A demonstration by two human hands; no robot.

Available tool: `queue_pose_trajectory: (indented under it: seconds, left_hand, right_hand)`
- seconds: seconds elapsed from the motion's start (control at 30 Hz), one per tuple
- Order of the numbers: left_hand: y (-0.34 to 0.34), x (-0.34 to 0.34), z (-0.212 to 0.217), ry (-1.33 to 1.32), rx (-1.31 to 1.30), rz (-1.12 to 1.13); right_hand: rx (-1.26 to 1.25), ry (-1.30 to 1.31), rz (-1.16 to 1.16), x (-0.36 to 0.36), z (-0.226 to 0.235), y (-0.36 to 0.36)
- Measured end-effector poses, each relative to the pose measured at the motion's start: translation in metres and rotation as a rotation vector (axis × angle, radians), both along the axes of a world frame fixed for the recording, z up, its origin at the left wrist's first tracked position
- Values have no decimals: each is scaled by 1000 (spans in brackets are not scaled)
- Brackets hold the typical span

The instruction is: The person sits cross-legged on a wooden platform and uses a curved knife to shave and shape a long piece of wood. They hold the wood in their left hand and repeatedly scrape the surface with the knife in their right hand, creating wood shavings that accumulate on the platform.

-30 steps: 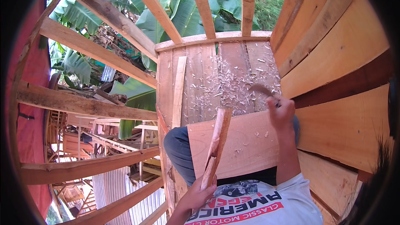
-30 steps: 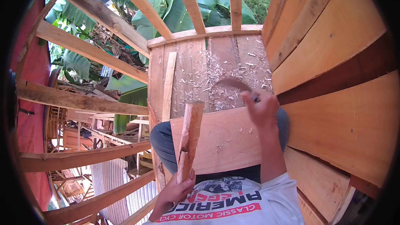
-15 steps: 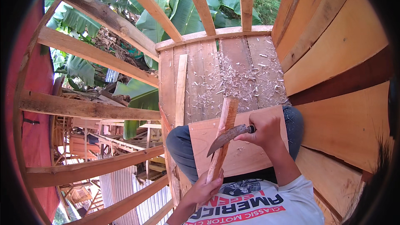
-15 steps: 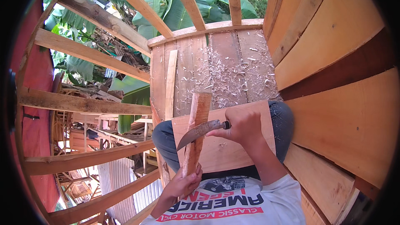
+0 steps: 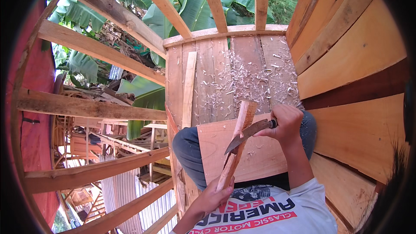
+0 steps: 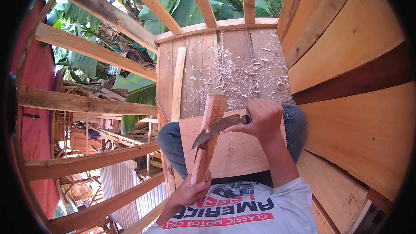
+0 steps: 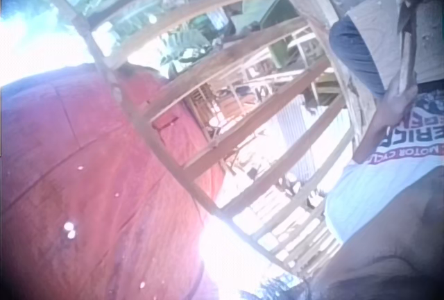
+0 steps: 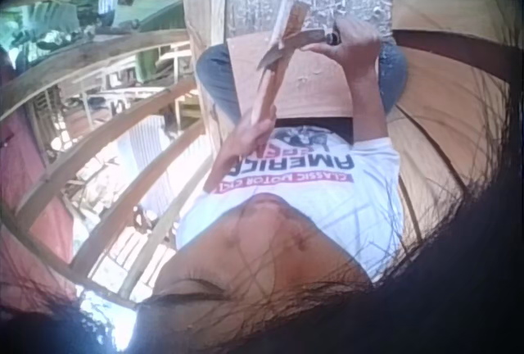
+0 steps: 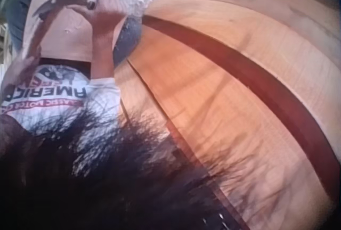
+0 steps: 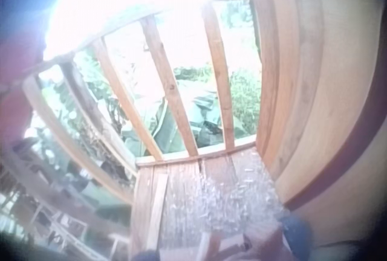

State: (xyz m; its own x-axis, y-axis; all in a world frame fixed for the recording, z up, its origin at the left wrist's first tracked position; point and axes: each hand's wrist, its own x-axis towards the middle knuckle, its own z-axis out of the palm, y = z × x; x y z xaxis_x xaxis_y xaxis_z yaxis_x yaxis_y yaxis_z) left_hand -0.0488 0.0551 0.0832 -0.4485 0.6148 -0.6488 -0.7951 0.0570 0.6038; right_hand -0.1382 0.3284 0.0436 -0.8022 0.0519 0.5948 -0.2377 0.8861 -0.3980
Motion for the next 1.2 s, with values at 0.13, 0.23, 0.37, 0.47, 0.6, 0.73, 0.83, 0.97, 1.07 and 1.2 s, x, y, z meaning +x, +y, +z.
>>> queue_pose_trajectory:
  seconds: [0.13, 0.23, 0.37, 0.47, 0.6, 0.73, 0.83, 0.97, 1.07, 1.2]
  left_hand:
    - [1, -2, 0, 3, 15, -7]
    - [-3, -1, -2, -29, 62, 0]
    - [-12, 14, -19, -110, -15, -8]
    - [-18, -2, -15, -99, 73, 127]
    - [-13, -14, -17, -57, 166, 96]
    - [-5, -6, -8, -34, 10, 40]
    - [-5, -11, -5, 94, -124, -89]
    - [7, -10, 3, 164, -184, -114]
    - [4, -11, 0, 173, -179, -125]
    - [3, -10, 1, 236, -214, -117]
  right_hand:
    - [-4, 5, -11, -2, -3, 3]
    - [-115, 8, -155, -5, -15, 4]
    - [-484, -169, -560, -15, -10, 76]
    - [-346, -167, -267, -3, -6, 48]
    - [-309, -281, 43, 16, -4, -19]
    - [-290, -402, 23, 25, -8, -28]
    - [-198, -307, -121, 13, -11, -13]
    - [-215, -242, -197, 11, -6, 3]
    - [-193, -244, -221, 8, -2, 3]
    - [-244, -269, -182, 14, -10, -7]
